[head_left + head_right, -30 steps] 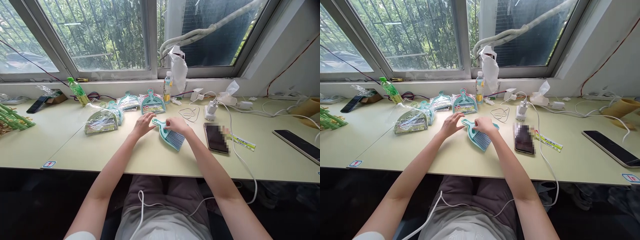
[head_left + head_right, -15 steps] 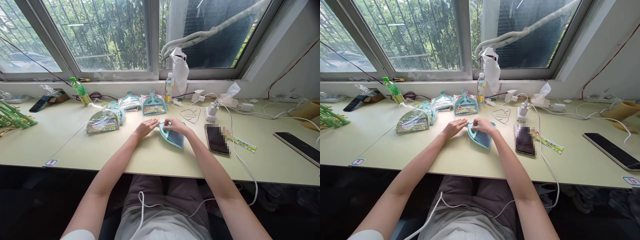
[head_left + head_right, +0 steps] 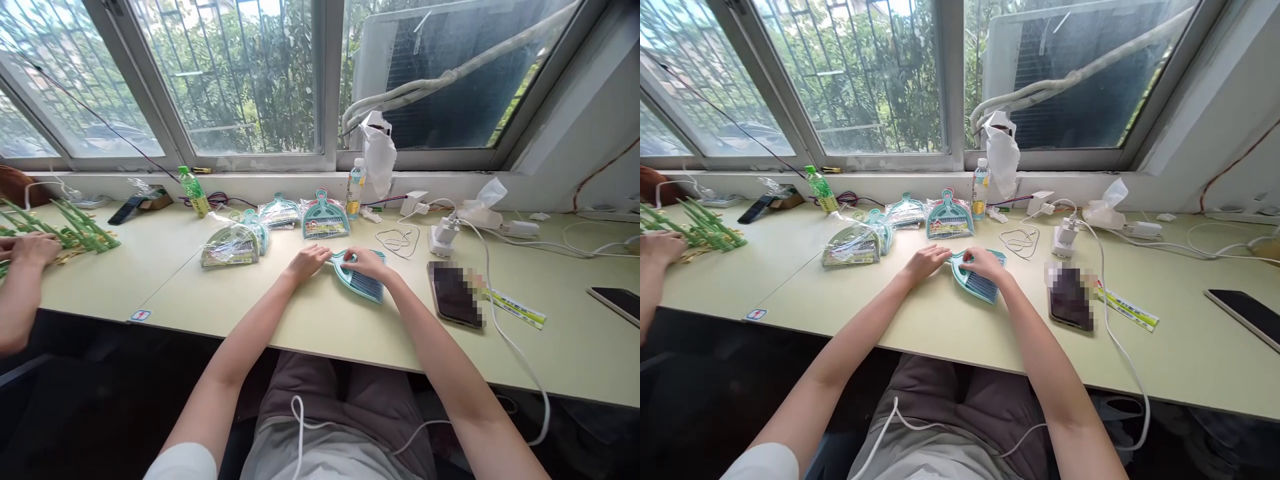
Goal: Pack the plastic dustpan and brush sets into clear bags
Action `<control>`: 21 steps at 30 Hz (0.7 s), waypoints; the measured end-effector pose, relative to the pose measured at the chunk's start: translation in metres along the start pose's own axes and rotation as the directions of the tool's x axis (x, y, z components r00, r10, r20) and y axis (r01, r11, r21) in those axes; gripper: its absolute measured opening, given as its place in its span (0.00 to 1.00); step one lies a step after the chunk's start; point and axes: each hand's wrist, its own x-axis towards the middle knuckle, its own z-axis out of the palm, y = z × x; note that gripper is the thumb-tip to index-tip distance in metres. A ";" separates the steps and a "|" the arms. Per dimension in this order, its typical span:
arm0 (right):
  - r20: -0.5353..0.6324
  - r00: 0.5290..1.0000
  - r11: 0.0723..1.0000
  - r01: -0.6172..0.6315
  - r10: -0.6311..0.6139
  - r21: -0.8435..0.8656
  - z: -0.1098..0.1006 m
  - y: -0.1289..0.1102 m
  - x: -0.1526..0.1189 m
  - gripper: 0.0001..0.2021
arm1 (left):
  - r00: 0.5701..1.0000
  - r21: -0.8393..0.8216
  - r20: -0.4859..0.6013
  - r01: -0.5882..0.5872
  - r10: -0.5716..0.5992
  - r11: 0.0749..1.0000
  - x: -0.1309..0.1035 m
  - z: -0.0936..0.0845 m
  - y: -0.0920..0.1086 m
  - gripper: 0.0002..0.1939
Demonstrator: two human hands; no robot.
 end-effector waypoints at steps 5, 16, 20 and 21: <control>-0.053 0.999 0.995 -0.007 0.002 -0.097 0.007 -0.007 -0.001 0.10 | 0.983 0.002 -0.009 0.184 -0.184 0.983 -0.002 -0.005 -0.002 0.19; -0.100 0.993 0.980 -0.078 0.061 -0.182 0.010 -0.005 -0.001 0.12 | 0.506 -0.062 -0.372 0.823 -0.778 0.565 -0.045 -0.031 -0.084 0.27; -0.099 0.994 0.979 -0.063 0.044 -0.195 0.011 -0.004 0.000 0.13 | 0.349 -0.022 -0.256 0.930 -0.902 0.366 -0.072 -0.038 -0.109 0.20; -0.096 0.994 0.979 -0.064 0.046 -0.195 0.011 -0.004 0.000 0.13 | 0.341 -0.010 -0.242 0.935 -0.908 0.354 -0.075 -0.039 -0.110 0.20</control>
